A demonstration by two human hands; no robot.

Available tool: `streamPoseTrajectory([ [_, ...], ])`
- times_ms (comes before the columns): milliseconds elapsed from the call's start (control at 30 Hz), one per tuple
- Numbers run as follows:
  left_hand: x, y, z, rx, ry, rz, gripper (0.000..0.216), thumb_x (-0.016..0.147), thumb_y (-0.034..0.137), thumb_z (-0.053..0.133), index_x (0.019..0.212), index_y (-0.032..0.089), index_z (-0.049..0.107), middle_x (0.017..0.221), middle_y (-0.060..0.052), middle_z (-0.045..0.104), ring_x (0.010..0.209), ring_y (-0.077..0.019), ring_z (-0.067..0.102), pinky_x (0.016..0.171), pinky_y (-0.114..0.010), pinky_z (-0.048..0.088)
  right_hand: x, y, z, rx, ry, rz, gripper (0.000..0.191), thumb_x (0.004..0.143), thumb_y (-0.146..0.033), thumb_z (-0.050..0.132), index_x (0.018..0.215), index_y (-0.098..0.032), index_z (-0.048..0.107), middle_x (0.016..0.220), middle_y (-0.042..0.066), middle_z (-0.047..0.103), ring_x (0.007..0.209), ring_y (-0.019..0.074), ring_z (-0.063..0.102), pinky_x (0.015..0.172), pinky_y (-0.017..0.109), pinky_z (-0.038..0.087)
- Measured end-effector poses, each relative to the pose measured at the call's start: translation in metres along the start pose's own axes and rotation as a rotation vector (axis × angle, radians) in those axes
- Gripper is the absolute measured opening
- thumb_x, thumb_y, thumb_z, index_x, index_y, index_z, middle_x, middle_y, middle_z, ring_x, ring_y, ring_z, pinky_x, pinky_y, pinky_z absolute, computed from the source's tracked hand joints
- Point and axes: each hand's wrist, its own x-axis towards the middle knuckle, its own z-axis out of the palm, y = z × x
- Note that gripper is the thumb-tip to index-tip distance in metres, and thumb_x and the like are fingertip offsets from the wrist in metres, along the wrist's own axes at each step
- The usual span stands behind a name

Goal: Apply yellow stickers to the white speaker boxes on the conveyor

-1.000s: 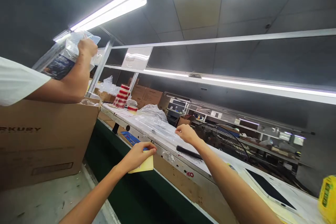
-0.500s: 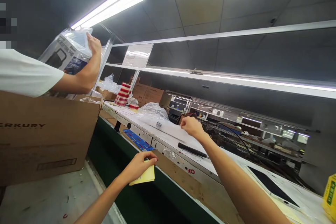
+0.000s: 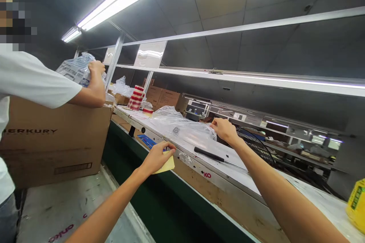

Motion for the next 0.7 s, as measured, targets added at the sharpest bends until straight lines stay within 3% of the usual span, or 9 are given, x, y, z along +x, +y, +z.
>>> streamPoseTrajectory([
  [133, 0.008, 0.009, -0.001, -0.004, 0.068, 0.005, 0.028, 0.092, 0.047, 0.059, 0.101, 0.025, 0.075, 0.114, -0.005, 0.076, 0.111, -0.0307, 0.066, 0.1, -0.039, 0.046, 0.005, 0.016, -0.056, 0.074, 0.3, 0.118, 0.029, 0.106, -0.033, 0.038, 0.113, -0.016, 0.06, 0.106, 0.017, 0.071, 0.092, 0.0255, 0.064, 0.081, 0.036, 0.043],
  [200, 0.003, 0.012, 0.001, -0.045, 0.037, -0.018, 0.034, 0.093, 0.053, 0.059, 0.102, 0.025, 0.075, 0.111, -0.005, 0.077, 0.106, -0.0305, 0.068, 0.097, -0.038, 0.048, -0.002, 0.026, -0.094, 0.093, 0.381, 0.131, 0.026, 0.105, -0.036, 0.04, 0.11, -0.019, 0.059, 0.096, 0.013, 0.07, 0.083, 0.0239, 0.06, 0.076, 0.035, 0.039],
  [333, -0.022, 0.029, 0.018, -0.163, -0.079, -0.041, 0.047, 0.091, 0.062, 0.061, 0.121, 0.026, 0.07, 0.117, -0.005, 0.076, 0.105, -0.0301, 0.069, 0.091, -0.037, 0.052, -0.045, 0.042, -0.174, 0.102, 0.368, 0.076, 0.032, 0.098, -0.043, 0.055, 0.071, -0.025, 0.055, 0.062, -0.002, 0.049, 0.057, 0.0155, 0.04, 0.062, 0.033, 0.031],
  [400, -0.036, 0.045, 0.031, -0.185, -0.107, -0.027, 0.069, 0.085, 0.059, 0.072, 0.146, 0.032, 0.053, 0.132, -0.005, 0.07, 0.114, -0.0311, 0.066, 0.099, -0.039, 0.051, -0.075, 0.048, -0.207, 0.108, 0.326, 0.094, 0.044, 0.094, -0.05, 0.056, 0.059, -0.025, 0.047, 0.055, -0.004, 0.038, 0.051, 0.013, 0.031, 0.054, 0.032, 0.027],
  [500, -0.057, 0.082, 0.05, -0.203, -0.16, 0.049, 0.109, 0.076, 0.051, 0.084, 0.164, 0.042, 0.02, 0.155, -0.006, 0.054, 0.113, -0.031, 0.065, 0.101, -0.042, 0.051, -0.122, 0.058, -0.243, 0.131, 0.232, 0.152, 0.052, 0.086, -0.067, 0.057, 0.056, -0.025, 0.048, 0.05, -0.003, 0.041, 0.044, 0.0123, 0.034, 0.045, 0.03, 0.027],
  [533, -0.063, 0.095, 0.055, -0.228, -0.193, 0.099, 0.106, 0.077, 0.049, 0.084, 0.164, 0.042, 0.022, 0.158, -0.006, 0.051, 0.11, -0.0299, 0.066, 0.099, -0.041, 0.053, -0.136, 0.062, -0.253, 0.158, 0.189, 0.176, 0.055, 0.083, -0.072, 0.059, 0.056, -0.025, 0.05, 0.049, -0.002, 0.043, 0.042, 0.0127, 0.037, 0.043, 0.029, 0.03],
  [600, -0.074, 0.123, 0.063, -0.309, -0.246, 0.24, 0.074, 0.083, 0.046, 0.077, 0.151, 0.035, 0.051, 0.152, -0.006, 0.057, 0.109, -0.0289, 0.067, 0.099, -0.039, 0.053, -0.164, 0.074, -0.272, 0.232, 0.09, 0.251, 0.057, 0.077, -0.078, 0.063, 0.058, -0.025, 0.053, 0.047, -0.001, 0.046, 0.038, 0.0138, 0.042, 0.038, 0.029, 0.034],
  [667, -0.085, 0.149, 0.069, -0.392, -0.314, 0.343, 0.034, 0.088, 0.045, 0.07, 0.116, 0.027, 0.077, 0.127, -0.007, 0.073, 0.106, -0.0292, 0.068, 0.097, -0.038, 0.053, -0.189, 0.087, -0.294, 0.285, -0.012, 0.352, 0.055, 0.073, -0.08, 0.065, 0.066, -0.026, 0.058, 0.047, -0.003, 0.046, 0.033, 0.0135, 0.04, 0.031, 0.027, 0.032],
  [700, -0.091, 0.16, 0.071, -0.431, -0.382, 0.345, 0.027, 0.088, 0.046, 0.069, 0.1, 0.024, 0.08, 0.111, -0.007, 0.077, 0.101, -0.029, 0.069, 0.093, -0.037, 0.054, -0.202, 0.094, -0.306, 0.281, -0.069, 0.399, 0.054, 0.073, -0.08, 0.066, 0.073, -0.026, 0.063, 0.047, -0.003, 0.047, 0.031, 0.0133, 0.038, 0.028, 0.026, 0.03],
])
